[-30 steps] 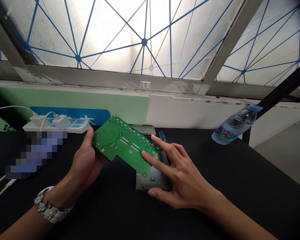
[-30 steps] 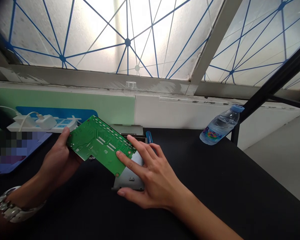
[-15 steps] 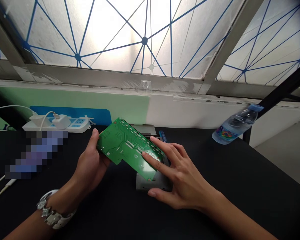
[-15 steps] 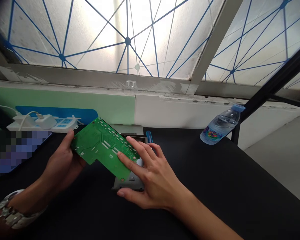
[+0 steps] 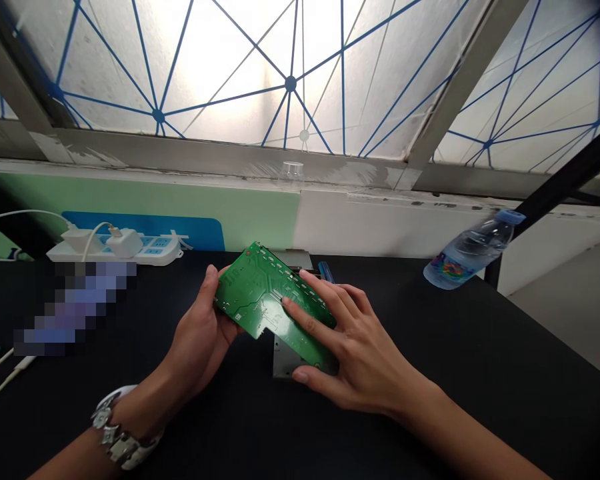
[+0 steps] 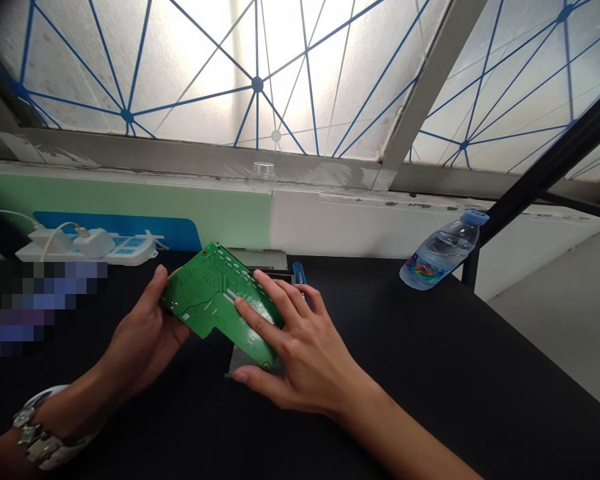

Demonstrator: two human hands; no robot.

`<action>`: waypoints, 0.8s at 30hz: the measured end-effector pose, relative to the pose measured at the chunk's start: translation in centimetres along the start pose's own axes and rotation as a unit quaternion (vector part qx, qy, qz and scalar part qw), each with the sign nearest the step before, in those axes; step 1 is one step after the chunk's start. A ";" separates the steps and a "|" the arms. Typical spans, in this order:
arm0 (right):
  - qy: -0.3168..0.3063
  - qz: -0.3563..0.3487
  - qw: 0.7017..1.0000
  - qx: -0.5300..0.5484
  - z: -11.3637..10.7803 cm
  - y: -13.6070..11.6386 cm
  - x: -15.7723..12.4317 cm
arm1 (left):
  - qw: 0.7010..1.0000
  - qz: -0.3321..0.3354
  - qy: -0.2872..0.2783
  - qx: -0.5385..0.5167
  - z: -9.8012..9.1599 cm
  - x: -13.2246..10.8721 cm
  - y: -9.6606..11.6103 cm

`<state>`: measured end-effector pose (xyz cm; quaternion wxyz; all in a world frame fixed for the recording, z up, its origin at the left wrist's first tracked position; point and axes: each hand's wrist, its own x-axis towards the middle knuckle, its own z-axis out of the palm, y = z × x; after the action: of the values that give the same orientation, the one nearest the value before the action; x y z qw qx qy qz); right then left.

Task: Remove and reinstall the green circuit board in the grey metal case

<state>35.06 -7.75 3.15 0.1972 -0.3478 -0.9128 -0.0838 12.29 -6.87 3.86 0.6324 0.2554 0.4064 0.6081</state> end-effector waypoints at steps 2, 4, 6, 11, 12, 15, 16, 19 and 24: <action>0.002 0.003 1.000 -0.007 0.1 -0.1 0.0 | 1.000 0.004 -0.001 -0.003 0.0 0.0 0.1; 0.003 0.004 1.000 -0.012 0.2 -0.1 0.0 | 1.000 0.005 -0.002 -0.006 0.1 -0.1 0.1; 0.004 0.006 1.000 -0.012 0.3 -0.2 0.0 | 1.000 0.003 0.000 -0.009 0.2 -0.1 0.2; 0.006 0.013 1.000 -0.009 0.5 -0.3 0.0 | 1.000 0.000 -0.012 -0.016 0.1 0.0 0.0; 0.005 0.013 1.000 -0.009 0.5 -0.4 0.0 | 1.000 -0.003 -0.015 -0.016 0.1 0.0 -0.1; 0.000 0.013 1.000 -0.007 0.6 -0.5 0.0 | 0.999 -0.024 -0.032 -0.012 -0.1 -0.2 -0.5; -0.001 0.013 1.000 -0.006 0.6 -0.6 0.0 | 0.999 -0.031 -0.041 -0.012 -0.1 -0.3 -0.6; 0.000 0.015 1.000 -0.001 0.6 -0.7 0.1 | 0.997 -0.043 -0.059 -0.010 0.0 -0.7 -0.9; 0.001 0.021 1.000 -0.001 0.2 -0.7 0.1 | 0.999 -0.041 -0.023 -0.020 0.2 -0.6 -0.5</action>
<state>34.44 -8.18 3.03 0.1996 -0.3674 -0.9048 -0.0811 12.83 -7.49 3.69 0.6707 0.2401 0.3894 0.5838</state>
